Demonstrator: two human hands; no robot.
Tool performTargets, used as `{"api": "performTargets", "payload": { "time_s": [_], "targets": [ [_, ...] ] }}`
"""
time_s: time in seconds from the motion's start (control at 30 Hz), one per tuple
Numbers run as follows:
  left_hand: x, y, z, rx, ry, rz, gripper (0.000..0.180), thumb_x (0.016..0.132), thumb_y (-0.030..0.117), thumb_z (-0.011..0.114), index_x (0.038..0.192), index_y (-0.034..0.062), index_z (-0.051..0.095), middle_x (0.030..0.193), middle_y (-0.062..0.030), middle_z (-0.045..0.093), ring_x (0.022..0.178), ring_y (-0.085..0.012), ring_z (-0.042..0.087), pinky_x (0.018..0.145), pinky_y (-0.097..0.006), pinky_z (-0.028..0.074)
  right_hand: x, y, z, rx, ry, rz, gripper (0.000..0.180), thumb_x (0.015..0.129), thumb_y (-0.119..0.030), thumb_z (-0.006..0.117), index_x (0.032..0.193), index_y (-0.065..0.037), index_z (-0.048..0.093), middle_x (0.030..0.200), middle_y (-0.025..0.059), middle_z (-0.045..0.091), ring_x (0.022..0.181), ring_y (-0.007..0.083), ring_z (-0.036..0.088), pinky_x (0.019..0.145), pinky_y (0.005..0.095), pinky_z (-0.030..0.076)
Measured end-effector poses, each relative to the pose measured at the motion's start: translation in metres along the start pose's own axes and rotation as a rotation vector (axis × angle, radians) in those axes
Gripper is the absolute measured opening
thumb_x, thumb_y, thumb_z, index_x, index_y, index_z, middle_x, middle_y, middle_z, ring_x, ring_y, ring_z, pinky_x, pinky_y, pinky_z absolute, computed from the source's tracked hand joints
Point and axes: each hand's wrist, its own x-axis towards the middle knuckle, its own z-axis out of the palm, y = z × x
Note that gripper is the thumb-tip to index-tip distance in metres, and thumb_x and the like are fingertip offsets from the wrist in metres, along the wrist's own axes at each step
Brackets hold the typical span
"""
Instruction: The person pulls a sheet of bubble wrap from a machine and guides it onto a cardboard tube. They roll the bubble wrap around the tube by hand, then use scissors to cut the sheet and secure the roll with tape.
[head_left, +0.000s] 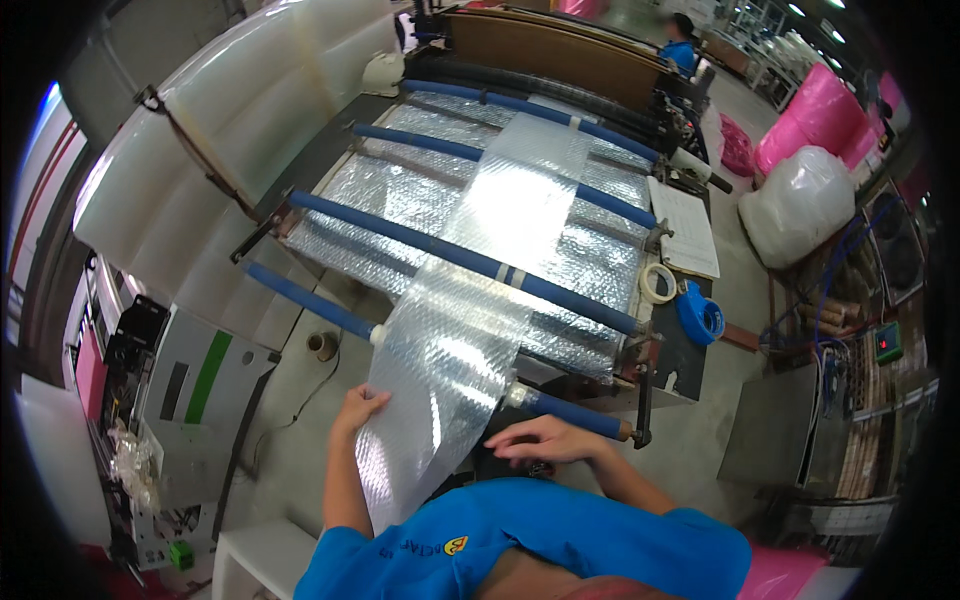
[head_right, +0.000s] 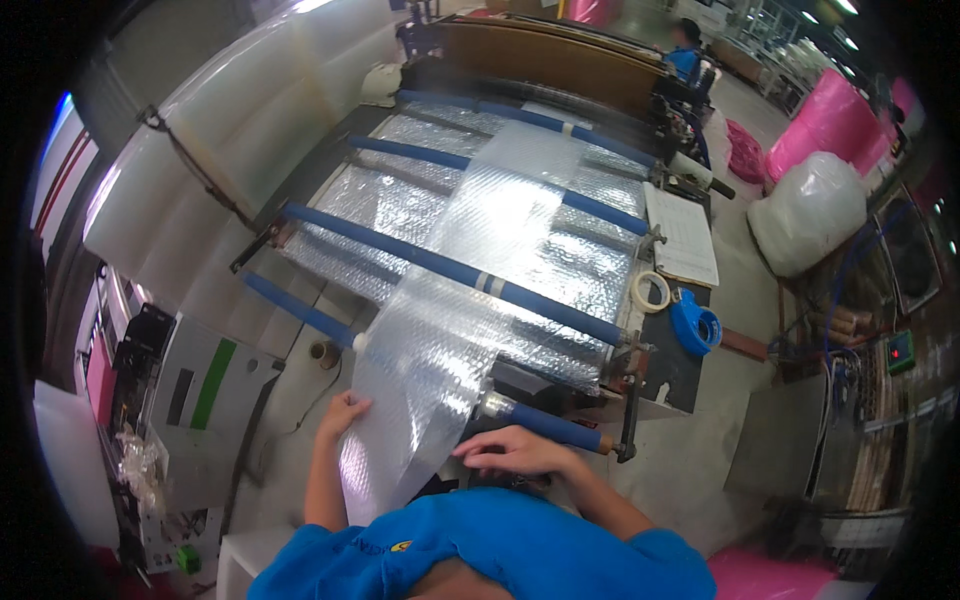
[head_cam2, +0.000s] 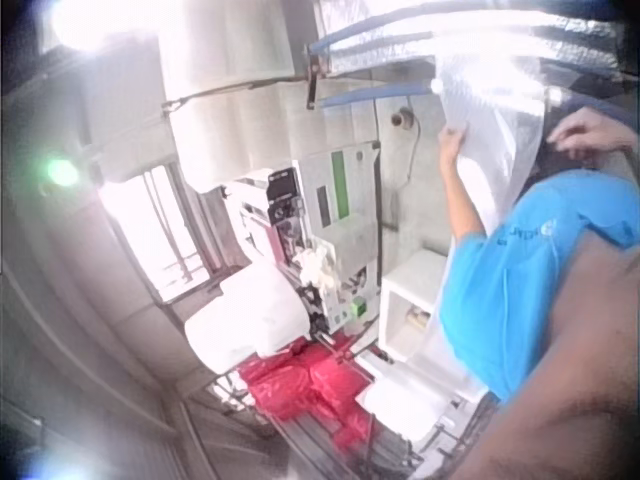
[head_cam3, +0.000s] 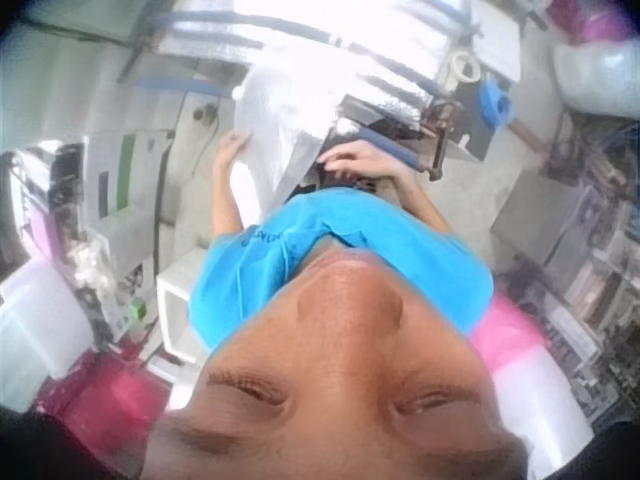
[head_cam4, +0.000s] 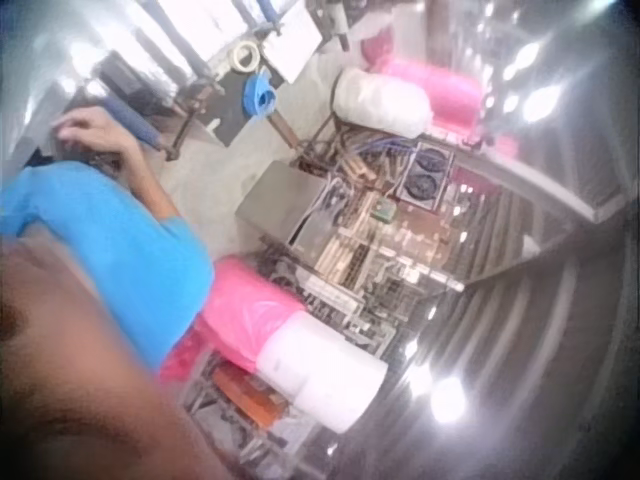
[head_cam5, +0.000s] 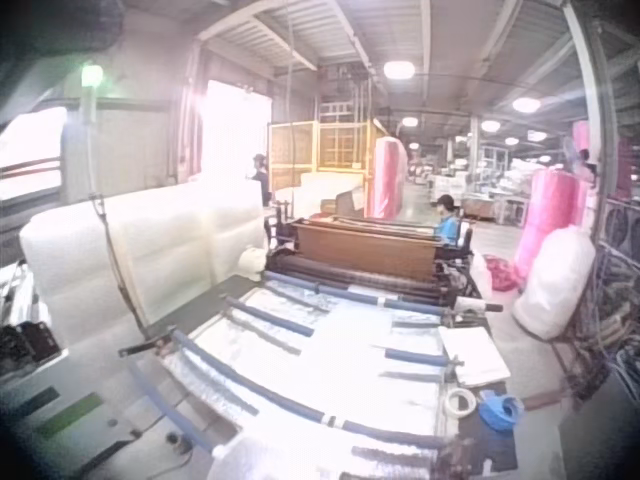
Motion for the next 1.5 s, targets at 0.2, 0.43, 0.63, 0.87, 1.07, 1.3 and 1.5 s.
{"api": "performTargets", "payload": {
  "time_s": [0.2, 0.43, 0.63, 0.87, 1.07, 1.3, 1.5],
  "targets": [
    [0.009, -0.044, 0.001, -0.091, -0.020, 0.036, 0.031, 0.063, 0.027, 0.072, 0.073, 0.0018, 0.057, 0.061, -0.0023, 0.054, 0.053, -0.0096, 0.049, 0.050, -0.023, 0.039, 0.080, 0.093, 0.049, -0.288, 0.259, -0.104, 0.029, 0.079, -0.027, 0.056, 0.107, -0.017, 0.056, 0.089, 0.0070, 0.058, 0.070, 0.0121, 0.054, 0.058, 0.0223, 0.045],
    [-0.018, -0.093, -0.005, -0.031, -0.045, -0.014, 0.044, 0.058, 0.036, 0.074, 0.078, 0.0007, 0.057, 0.061, -0.0027, 0.055, 0.051, -0.0098, 0.048, 0.048, -0.023, 0.040, 0.110, 0.137, 0.092, -0.114, 0.789, -0.098, 0.013, 0.076, -0.007, 0.054, 0.087, -0.006, 0.063, 0.068, 0.0001, 0.058, 0.059, 0.0063, 0.049, 0.053, 0.0202, 0.041],
    [-0.055, -0.120, -0.023, 0.053, -0.081, 0.012, 0.048, 0.058, 0.038, 0.074, 0.081, -0.0007, 0.057, 0.061, -0.0041, 0.055, 0.050, -0.0099, 0.049, 0.047, -0.024, 0.040, 0.124, 0.164, 0.144, 0.036, 0.961, -0.110, 0.016, 0.076, 0.001, 0.049, 0.085, -0.004, 0.062, 0.073, 0.0033, 0.060, 0.062, 0.0069, 0.050, 0.056, 0.0197, 0.040],
    [-0.098, -0.157, -0.041, -0.006, -0.091, 0.128, 0.047, 0.061, 0.037, 0.073, 0.082, -0.0012, 0.055, 0.061, -0.0048, 0.056, 0.049, -0.0104, 0.050, 0.046, -0.025, 0.041, 0.119, 0.219, 0.244, 0.586, 0.892, -0.308, 0.011, 0.075, 0.001, 0.049, 0.079, -0.004, 0.058, 0.096, 0.0086, 0.058, 0.083, 0.0124, 0.054, 0.061, 0.0224, 0.042],
    [-0.102, -0.162, -0.040, -0.048, -0.100, 0.166, 0.034, 0.069, 0.028, 0.068, 0.083, -0.0002, 0.055, 0.061, -0.0027, 0.056, 0.049, -0.0095, 0.049, 0.045, -0.025, 0.041, 0.028, 0.340, 0.238, 0.241, 1.071, 0.426, 0.026, 0.074, -0.017, 0.058, 0.098, -0.008, 0.056, 0.103, 0.0085, 0.056, 0.089, 0.0189, 0.054, 0.076, 0.0320, 0.043],
    [-0.116, -0.163, -0.045, -0.049, -0.057, 0.137, 0.029, 0.072, 0.025, 0.065, 0.086, 0.0024, 0.054, 0.060, 0.0006, 0.052, 0.048, -0.0067, 0.044, 0.043, -0.022, 0.036, -0.035, 0.410, 0.257, -0.398, 0.768, 1.172, 0.061, 0.071, -0.054, 0.050, 0.118, -0.015, 0.046, 0.126, 0.0069, 0.038, 0.117, 0.0267, 0.034, 0.095, 0.0421, 0.026],
    [-0.113, -0.161, -0.044, -0.103, -0.110, 0.133, 0.025, 0.074, 0.023, 0.063, 0.085, 0.0042, 0.052, 0.063, 0.0028, 0.051, 0.048, -0.0051, 0.042, 0.043, -0.021, 0.035, -0.051, 0.439, 0.279, -0.702, 0.621, 1.212, 0.064, 0.073, -0.059, 0.043, 0.122, -0.017, 0.041, 0.129, 0.0063, 0.034, 0.119, 0.0230, 0.031, 0.096, 0.0484, 0.018]
  ]
}}
